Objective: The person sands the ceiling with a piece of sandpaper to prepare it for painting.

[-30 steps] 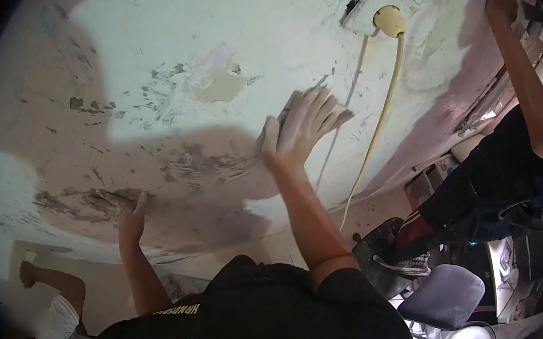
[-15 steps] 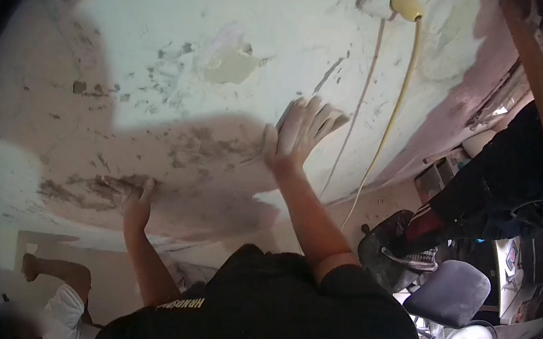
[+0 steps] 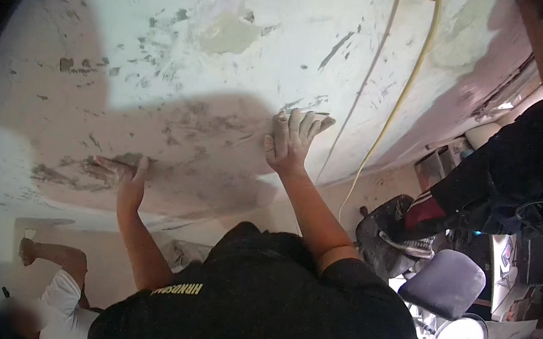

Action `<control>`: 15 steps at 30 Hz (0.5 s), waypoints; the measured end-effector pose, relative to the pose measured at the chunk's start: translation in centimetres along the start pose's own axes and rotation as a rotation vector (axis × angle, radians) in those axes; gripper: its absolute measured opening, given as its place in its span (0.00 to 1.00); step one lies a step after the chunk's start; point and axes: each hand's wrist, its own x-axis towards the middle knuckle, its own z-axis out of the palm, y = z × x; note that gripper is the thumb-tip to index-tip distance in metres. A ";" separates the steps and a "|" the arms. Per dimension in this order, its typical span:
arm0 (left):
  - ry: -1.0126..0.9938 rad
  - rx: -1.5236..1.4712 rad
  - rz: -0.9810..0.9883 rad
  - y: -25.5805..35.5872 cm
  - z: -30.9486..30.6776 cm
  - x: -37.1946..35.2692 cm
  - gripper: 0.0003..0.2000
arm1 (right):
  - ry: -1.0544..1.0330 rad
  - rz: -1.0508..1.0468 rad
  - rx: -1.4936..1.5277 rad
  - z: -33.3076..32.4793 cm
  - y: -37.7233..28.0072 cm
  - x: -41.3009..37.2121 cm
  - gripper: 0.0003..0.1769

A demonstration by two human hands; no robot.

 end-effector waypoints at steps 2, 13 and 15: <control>0.136 0.029 0.039 -3.1 1.2 1.0 0.39 | 0.195 0.170 0.016 -0.3 0.9 3.7 0.37; 0.107 0.124 0.029 -1.0 0.7 0.0 0.43 | 0.148 0.200 0.016 -1.0 -0.2 2.6 0.39; 0.118 0.149 0.002 -0.6 0.7 0.0 0.39 | 0.052 0.294 -0.049 -1.8 0.7 3.1 0.39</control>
